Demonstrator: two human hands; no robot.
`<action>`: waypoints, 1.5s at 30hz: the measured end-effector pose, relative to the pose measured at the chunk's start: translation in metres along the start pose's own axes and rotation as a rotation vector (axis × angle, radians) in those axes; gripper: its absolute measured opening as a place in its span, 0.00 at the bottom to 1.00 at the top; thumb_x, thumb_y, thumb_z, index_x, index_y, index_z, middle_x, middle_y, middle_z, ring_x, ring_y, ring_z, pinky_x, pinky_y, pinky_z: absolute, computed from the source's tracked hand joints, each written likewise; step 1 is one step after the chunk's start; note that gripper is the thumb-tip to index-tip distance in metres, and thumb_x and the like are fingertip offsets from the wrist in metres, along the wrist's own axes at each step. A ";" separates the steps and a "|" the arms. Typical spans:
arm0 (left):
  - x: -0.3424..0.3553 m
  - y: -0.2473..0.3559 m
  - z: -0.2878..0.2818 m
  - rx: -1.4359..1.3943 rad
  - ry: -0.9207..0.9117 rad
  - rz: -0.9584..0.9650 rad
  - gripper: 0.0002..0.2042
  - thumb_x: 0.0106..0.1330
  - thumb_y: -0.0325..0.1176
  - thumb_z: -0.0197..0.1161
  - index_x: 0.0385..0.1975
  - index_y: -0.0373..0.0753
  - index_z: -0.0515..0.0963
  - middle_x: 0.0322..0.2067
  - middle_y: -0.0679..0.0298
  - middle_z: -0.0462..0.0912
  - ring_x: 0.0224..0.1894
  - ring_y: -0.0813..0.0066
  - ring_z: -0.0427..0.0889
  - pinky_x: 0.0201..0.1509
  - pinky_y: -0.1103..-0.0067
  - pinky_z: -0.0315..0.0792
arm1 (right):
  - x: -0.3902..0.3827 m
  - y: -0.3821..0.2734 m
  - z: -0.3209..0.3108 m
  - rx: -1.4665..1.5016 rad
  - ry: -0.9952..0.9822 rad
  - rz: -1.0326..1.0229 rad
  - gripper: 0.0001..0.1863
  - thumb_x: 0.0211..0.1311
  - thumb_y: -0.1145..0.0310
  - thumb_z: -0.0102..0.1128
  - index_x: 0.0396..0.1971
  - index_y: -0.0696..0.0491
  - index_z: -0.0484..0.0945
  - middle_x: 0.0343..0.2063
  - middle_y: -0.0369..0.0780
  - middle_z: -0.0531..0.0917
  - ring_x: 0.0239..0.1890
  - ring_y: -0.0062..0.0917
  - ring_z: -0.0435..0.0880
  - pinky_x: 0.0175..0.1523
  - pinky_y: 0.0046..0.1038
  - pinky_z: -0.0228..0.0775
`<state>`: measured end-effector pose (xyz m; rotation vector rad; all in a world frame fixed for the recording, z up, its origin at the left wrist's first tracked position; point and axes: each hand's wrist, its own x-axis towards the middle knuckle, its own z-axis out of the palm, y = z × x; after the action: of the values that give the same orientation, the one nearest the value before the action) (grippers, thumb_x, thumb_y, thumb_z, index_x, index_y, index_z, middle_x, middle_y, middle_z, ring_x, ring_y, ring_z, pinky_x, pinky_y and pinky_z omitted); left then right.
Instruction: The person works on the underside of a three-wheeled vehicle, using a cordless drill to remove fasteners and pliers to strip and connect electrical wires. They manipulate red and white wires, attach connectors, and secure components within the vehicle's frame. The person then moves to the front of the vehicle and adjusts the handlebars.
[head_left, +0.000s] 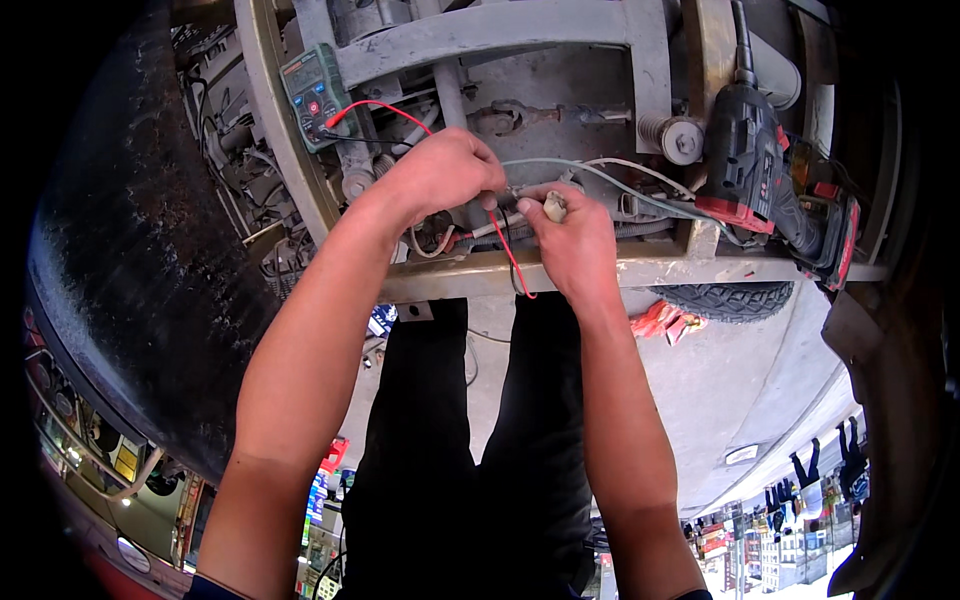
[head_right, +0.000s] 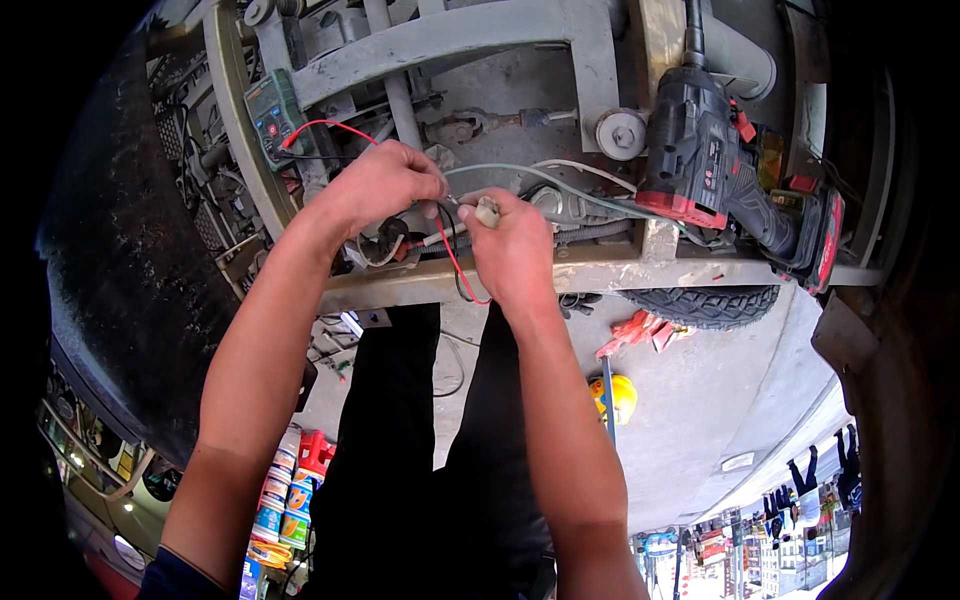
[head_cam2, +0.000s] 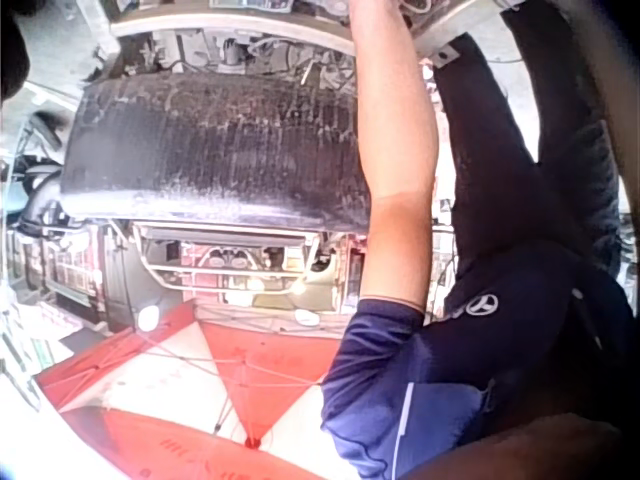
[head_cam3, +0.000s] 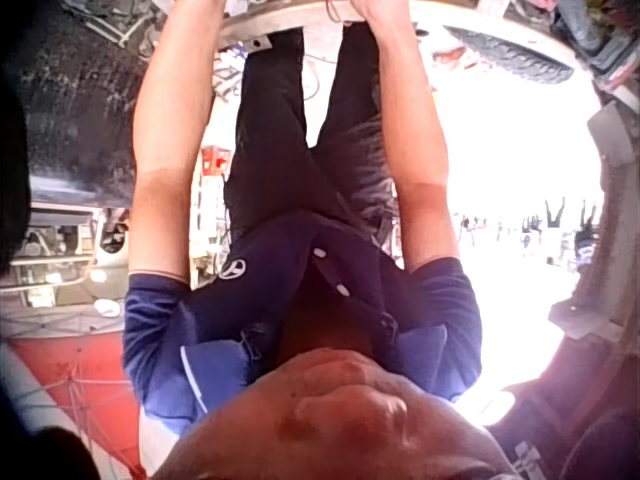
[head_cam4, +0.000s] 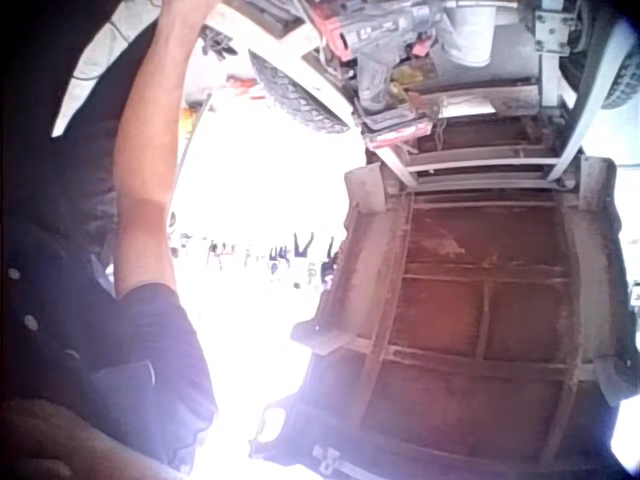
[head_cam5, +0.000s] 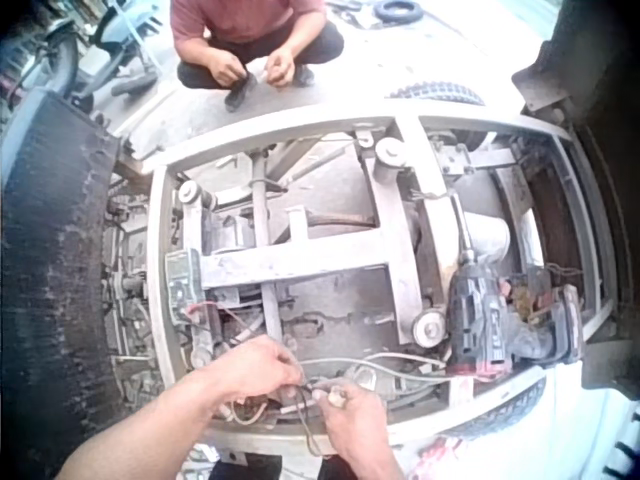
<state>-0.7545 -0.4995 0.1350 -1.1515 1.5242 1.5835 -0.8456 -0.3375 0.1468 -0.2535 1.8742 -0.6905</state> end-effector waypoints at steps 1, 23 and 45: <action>0.000 0.000 0.000 0.000 -0.005 0.001 0.09 0.55 0.31 0.61 0.27 0.32 0.83 0.22 0.64 0.83 0.30 0.77 0.78 0.43 0.79 0.71 | 0.000 0.000 0.000 -0.015 0.005 -0.016 0.10 0.59 0.66 0.64 0.38 0.54 0.83 0.27 0.47 0.84 0.30 0.37 0.84 0.40 0.32 0.73; 0.000 -0.012 0.013 -0.164 -0.078 0.064 0.05 0.59 0.26 0.61 0.27 0.32 0.82 0.21 0.65 0.81 0.22 0.83 0.72 0.27 0.83 0.64 | 0.006 -0.003 0.002 -0.144 0.045 -0.019 0.08 0.55 0.72 0.65 0.35 0.55 0.84 0.28 0.47 0.85 0.32 0.34 0.84 0.41 0.32 0.73; -0.021 -0.004 0.014 0.032 0.017 0.089 0.12 0.59 0.31 0.59 0.37 0.30 0.81 0.24 0.57 0.83 0.24 0.70 0.81 0.29 0.72 0.75 | 0.004 -0.003 -0.014 -0.118 0.027 -0.193 0.10 0.58 0.69 0.66 0.38 0.57 0.82 0.29 0.42 0.85 0.30 0.27 0.81 0.41 0.28 0.72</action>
<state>-0.7448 -0.4832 0.1521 -1.0958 1.6267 1.6054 -0.8601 -0.3366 0.1494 -0.5087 1.9350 -0.7173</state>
